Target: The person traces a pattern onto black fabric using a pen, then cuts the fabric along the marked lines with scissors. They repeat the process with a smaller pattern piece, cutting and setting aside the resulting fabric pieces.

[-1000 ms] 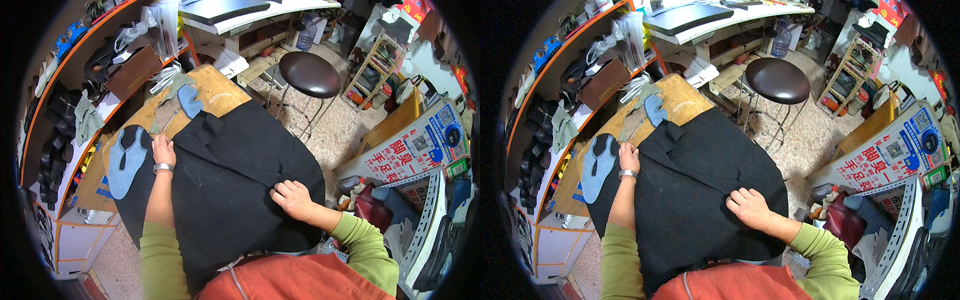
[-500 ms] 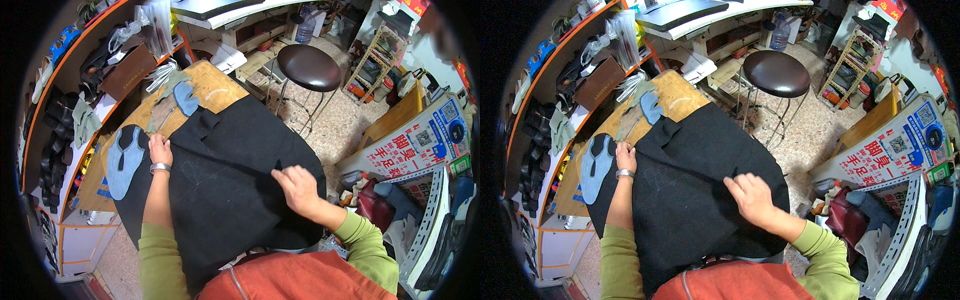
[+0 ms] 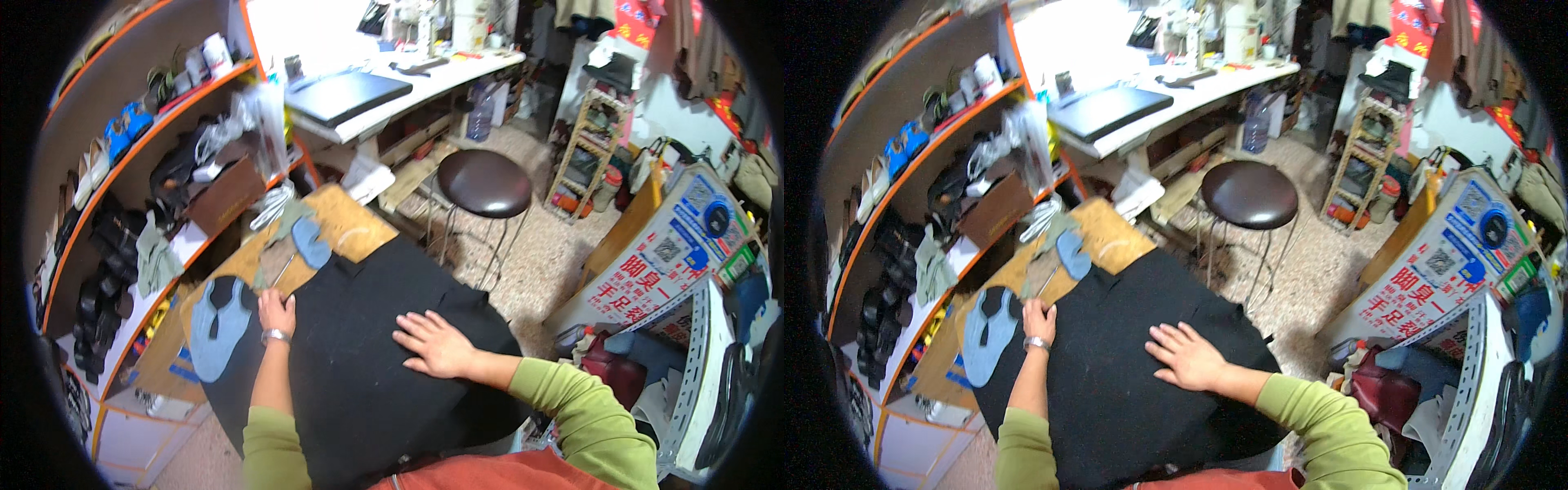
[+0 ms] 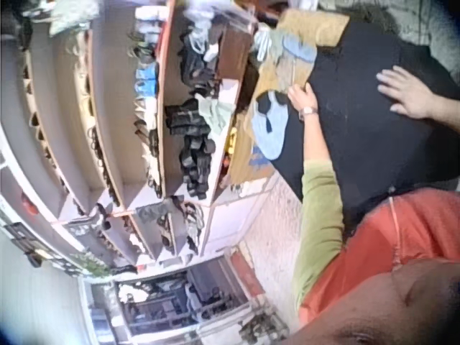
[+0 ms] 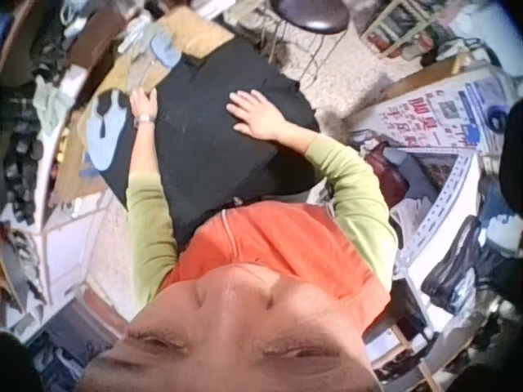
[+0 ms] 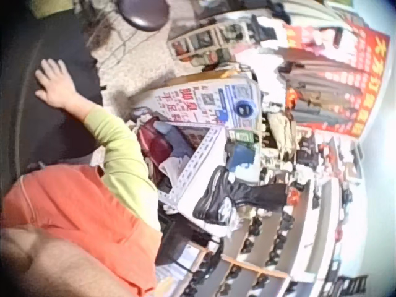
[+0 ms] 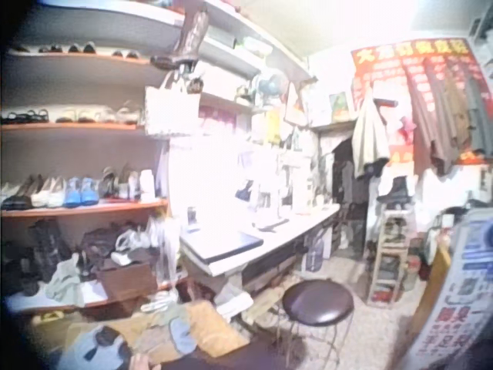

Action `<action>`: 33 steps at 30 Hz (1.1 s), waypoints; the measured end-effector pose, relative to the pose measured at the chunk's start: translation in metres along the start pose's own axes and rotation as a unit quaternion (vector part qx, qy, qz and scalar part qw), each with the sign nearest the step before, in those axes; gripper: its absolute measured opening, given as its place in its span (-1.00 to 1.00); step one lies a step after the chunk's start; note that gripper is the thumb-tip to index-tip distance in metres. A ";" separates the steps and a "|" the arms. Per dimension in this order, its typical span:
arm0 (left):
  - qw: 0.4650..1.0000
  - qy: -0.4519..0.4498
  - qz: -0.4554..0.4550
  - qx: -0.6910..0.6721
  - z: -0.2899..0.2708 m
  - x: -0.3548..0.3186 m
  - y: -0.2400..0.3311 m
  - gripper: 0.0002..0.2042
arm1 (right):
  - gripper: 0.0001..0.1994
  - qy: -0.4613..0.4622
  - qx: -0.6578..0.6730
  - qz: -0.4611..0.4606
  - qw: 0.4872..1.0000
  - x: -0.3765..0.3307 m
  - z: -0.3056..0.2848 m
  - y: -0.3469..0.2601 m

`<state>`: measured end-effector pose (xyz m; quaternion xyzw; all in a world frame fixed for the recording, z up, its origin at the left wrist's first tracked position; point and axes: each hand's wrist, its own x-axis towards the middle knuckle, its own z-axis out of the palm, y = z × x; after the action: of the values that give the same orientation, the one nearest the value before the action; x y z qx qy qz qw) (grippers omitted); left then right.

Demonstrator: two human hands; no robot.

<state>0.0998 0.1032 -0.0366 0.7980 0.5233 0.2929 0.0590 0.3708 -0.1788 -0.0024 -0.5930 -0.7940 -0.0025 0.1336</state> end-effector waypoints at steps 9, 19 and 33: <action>0.993 -0.097 -0.058 0.031 0.006 0.026 0.023 -0.63 | -0.41 -0.010 -0.014 0.001 1.000 0.007 -0.002 -0.002; 0.995 -0.068 0.035 -0.058 0.012 0.014 0.026 -0.54 | -0.30 -0.128 0.100 -0.081 0.983 0.013 -0.011 0.010; 0.941 -0.095 0.322 -0.029 -0.039 0.218 0.236 -0.24 | -0.36 -0.099 0.162 -0.057 0.980 0.024 -0.033 0.036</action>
<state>0.3295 0.1791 0.1787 0.9461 0.2213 0.2340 0.0337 0.4049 -0.1505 0.0288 -0.5144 -0.8258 0.1774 0.1483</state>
